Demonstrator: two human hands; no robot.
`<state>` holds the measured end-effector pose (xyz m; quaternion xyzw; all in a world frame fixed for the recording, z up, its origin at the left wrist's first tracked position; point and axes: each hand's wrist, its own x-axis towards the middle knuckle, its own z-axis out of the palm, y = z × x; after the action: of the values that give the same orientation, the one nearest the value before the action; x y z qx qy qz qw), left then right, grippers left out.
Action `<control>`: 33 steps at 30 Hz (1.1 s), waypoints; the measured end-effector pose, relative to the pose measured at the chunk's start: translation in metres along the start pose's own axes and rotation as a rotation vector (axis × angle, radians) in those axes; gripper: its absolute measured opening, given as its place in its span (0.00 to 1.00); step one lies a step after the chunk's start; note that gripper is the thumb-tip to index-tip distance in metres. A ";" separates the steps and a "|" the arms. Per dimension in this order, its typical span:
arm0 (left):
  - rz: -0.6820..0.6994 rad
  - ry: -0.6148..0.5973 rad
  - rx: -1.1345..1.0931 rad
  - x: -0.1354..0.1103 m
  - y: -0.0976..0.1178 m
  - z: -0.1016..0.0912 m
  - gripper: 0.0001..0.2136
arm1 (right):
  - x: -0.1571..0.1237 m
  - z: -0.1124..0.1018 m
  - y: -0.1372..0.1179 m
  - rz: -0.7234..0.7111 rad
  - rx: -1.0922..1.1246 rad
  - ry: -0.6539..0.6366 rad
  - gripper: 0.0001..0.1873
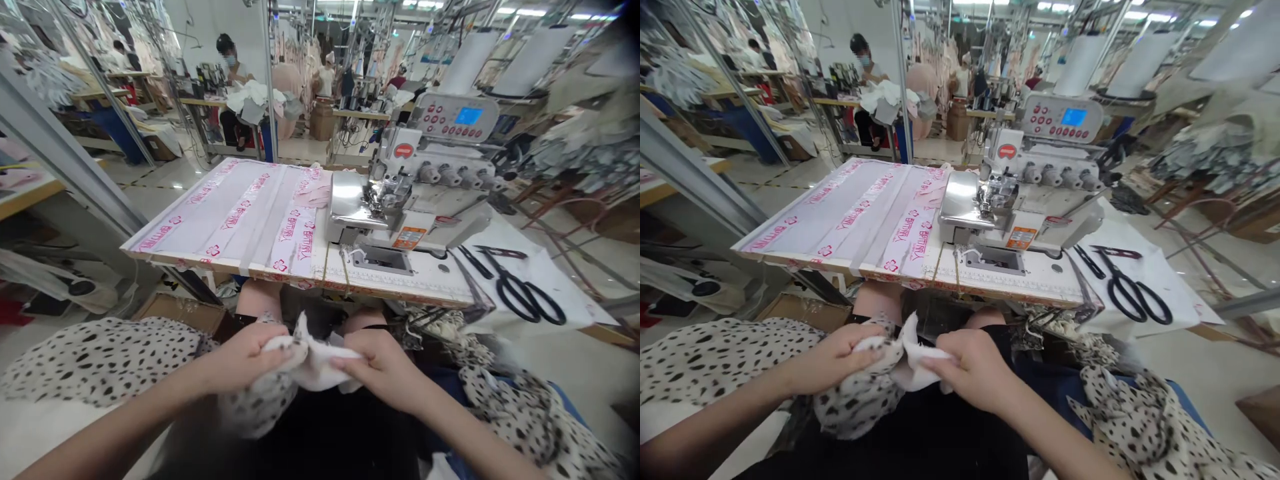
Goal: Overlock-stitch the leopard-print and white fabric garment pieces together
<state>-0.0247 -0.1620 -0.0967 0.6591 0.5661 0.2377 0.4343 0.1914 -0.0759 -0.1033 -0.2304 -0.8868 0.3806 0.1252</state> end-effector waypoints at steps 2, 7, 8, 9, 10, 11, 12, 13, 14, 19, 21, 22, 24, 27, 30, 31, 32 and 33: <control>0.052 -0.068 -0.097 0.005 0.005 0.009 0.14 | -0.001 0.006 -0.002 -0.073 0.075 0.003 0.23; -0.183 -0.002 -0.163 -0.006 -0.026 -0.001 0.19 | -0.031 0.018 0.048 0.175 0.224 0.041 0.27; -0.235 -0.019 -0.186 -0.007 -0.034 -0.003 0.20 | -0.037 0.021 0.058 0.184 0.233 0.019 0.26; -0.274 -0.028 -0.227 -0.007 -0.040 -0.005 0.19 | -0.041 0.024 0.066 0.196 0.237 0.025 0.26; -0.300 -0.029 -0.287 -0.006 -0.044 -0.005 0.19 | -0.043 0.026 0.070 0.202 0.239 0.054 0.25; -0.312 -0.032 -0.354 -0.003 -0.044 -0.004 0.18 | -0.043 0.027 0.072 0.209 0.248 0.073 0.25; -0.302 -0.022 -0.410 0.001 -0.042 -0.002 0.17 | -0.041 0.028 0.071 0.219 0.260 0.094 0.25; -0.265 -0.012 -0.445 0.005 -0.037 0.000 0.16 | -0.038 0.029 0.070 0.230 0.275 0.103 0.25; -0.203 -0.007 -0.460 0.010 -0.032 0.003 0.14 | -0.034 0.029 0.068 0.241 0.294 0.089 0.25; 0.008 0.020 -0.820 0.021 -0.022 0.017 0.10 | -0.027 0.030 0.061 0.292 0.349 0.048 0.25; -0.043 -0.028 -1.067 0.024 -0.025 0.025 0.12 | -0.027 0.028 0.054 0.235 0.396 0.104 0.24; -0.069 -0.050 -1.132 0.026 -0.026 0.030 0.14 | -0.028 0.026 0.049 0.185 0.445 0.137 0.23; -0.104 -0.052 -1.124 0.031 -0.026 0.038 0.18 | -0.028 0.023 0.040 0.077 0.580 0.132 0.21; -0.155 -0.017 -0.971 0.034 -0.024 0.045 0.20 | -0.027 0.022 0.036 0.058 0.715 0.002 0.23; -0.208 -0.015 -0.816 0.032 -0.023 0.047 0.20 | -0.024 0.033 0.038 0.157 0.714 -0.001 0.27; -0.215 0.001 -0.780 0.032 -0.022 0.048 0.19 | -0.022 0.039 0.037 0.183 0.711 0.023 0.27; -0.204 0.024 -0.762 0.032 -0.021 0.048 0.19 | -0.022 0.044 0.034 0.197 0.703 0.034 0.28; -0.174 0.041 -0.760 0.033 -0.019 0.047 0.19 | -0.022 0.048 0.030 0.202 0.678 0.057 0.28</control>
<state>0.0110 -0.1458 -0.1429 0.3958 0.4999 0.4059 0.6547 0.2003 -0.0990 -0.1589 -0.2729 -0.6789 0.6572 0.1808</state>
